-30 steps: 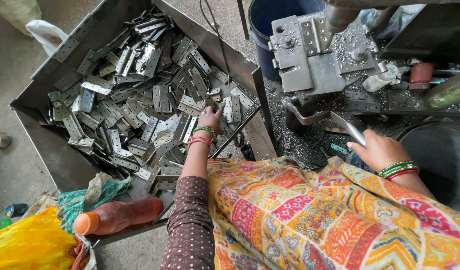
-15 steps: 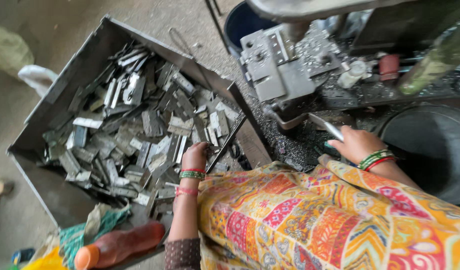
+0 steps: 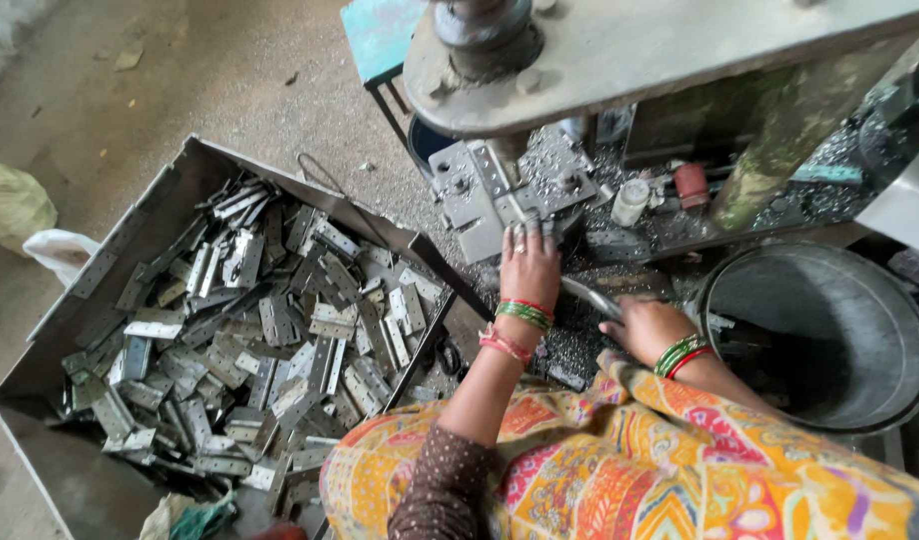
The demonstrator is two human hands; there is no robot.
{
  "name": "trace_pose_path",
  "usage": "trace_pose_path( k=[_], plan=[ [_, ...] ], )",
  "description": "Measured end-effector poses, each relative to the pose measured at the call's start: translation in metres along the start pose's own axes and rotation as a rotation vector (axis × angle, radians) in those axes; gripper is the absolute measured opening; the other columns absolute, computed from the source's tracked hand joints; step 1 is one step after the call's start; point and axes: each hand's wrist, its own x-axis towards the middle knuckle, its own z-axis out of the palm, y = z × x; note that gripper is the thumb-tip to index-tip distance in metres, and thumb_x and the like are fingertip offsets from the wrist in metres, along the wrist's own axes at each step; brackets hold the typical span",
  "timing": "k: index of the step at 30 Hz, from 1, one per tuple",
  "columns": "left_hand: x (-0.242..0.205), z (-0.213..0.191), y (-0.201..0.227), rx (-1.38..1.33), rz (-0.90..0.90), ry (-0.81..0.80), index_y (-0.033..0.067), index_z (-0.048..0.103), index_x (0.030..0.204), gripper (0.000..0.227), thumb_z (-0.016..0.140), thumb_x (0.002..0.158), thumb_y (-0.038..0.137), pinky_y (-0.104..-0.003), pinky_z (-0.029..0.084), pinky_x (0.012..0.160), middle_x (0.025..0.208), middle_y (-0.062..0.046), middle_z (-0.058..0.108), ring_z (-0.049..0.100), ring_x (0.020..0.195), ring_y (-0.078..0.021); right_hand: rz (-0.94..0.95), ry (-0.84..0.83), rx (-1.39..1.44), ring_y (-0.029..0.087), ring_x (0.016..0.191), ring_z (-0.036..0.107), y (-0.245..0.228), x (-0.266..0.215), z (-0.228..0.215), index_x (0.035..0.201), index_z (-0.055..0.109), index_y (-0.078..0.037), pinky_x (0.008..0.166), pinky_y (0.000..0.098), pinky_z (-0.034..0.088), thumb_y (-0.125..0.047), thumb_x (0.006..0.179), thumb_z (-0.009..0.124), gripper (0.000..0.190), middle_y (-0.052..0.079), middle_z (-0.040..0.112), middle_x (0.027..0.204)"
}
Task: The person operates a manual press machine to process metal hinge components. They pick each piece from a metal bin, place it under the press, activate the lever, and return the processed piece to the bin.
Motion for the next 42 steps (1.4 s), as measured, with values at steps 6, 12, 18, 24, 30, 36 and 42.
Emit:
trace_pose_path(
  k=[6,12,18,24,30,36,42],
  plan=[
    [-0.007,0.024,-0.012,0.039,-0.166,0.034,0.0026,0.071,0.115,0.042,0.052,0.099,0.036,-0.061,0.017,0.121,0.131,-0.018,0.064,0.053,0.133,-0.0369,0.04,-0.157,-0.068,0.041,0.091,0.073,-0.011,0.01,-0.017,0.105,0.062,-0.005,0.081,0.051,0.058,-0.049,0.085,0.073,0.05,0.021,0.075,0.094],
    [0.01,0.022,-0.021,0.025,-0.192,-0.004,0.0033,0.073,0.114,0.042,0.051,0.101,0.037,-0.06,0.019,0.125,0.128,-0.015,0.066,0.054,0.132,-0.0335,0.042,-0.166,-0.133,0.039,0.088,0.074,-0.004,0.027,-0.005,0.101,0.065,-0.006,0.08,0.0492,0.059,-0.054,0.087,0.071,0.05,0.02,0.074,0.091],
    [0.012,0.019,-0.025,0.067,-0.178,-0.015,0.0051,0.075,0.107,0.039,0.05,0.1,0.034,-0.059,0.02,0.123,0.125,-0.015,0.066,0.053,0.134,-0.0342,0.128,-0.208,-0.037,0.036,0.075,0.076,0.023,0.003,0.048,0.11,0.056,-0.007,0.068,0.0499,0.061,-0.046,0.096,0.06,0.043,0.017,0.073,0.08],
    [0.02,0.021,-0.03,0.002,-0.178,-0.002,0.0056,0.075,0.109,0.034,0.048,0.101,0.025,-0.058,0.018,0.126,0.128,-0.013,0.066,0.054,0.134,-0.0313,-0.008,-0.058,0.044,0.041,0.074,0.074,0.024,0.021,0.029,0.111,0.06,-0.007,0.066,0.0519,0.06,-0.043,0.084,0.07,0.046,0.021,0.071,0.081],
    [0.033,0.024,-0.035,-0.024,-0.216,-0.165,0.0084,0.076,0.106,0.034,0.048,0.1,0.026,-0.06,0.013,0.125,0.131,-0.013,0.065,0.051,0.136,-0.0307,0.018,-0.07,0.021,0.04,0.079,0.073,0.014,0.014,0.02,0.107,0.064,-0.009,0.071,0.0529,0.058,-0.045,0.086,0.07,0.042,0.019,0.073,0.083],
    [0.03,0.021,-0.039,0.001,-0.205,-0.119,0.0087,0.075,0.108,0.032,0.048,0.101,0.024,-0.059,0.013,0.127,0.13,-0.011,0.065,0.051,0.139,-0.0296,0.14,-0.206,0.033,0.038,0.077,0.075,0.019,0.002,0.045,0.11,0.058,-0.007,0.07,0.0525,0.06,-0.046,0.092,0.065,0.044,0.02,0.074,0.08],
    [0.047,0.029,-0.049,0.002,-0.24,-0.229,0.0129,0.076,0.108,0.032,0.047,0.097,0.022,-0.059,0.009,0.125,0.133,-0.01,0.063,0.051,0.136,-0.0275,0.029,-0.131,-0.058,0.041,0.08,0.074,0.019,0.024,0.02,0.097,0.064,-0.006,0.073,0.0519,0.059,-0.053,0.088,0.069,0.048,0.02,0.073,0.082]
  ],
)
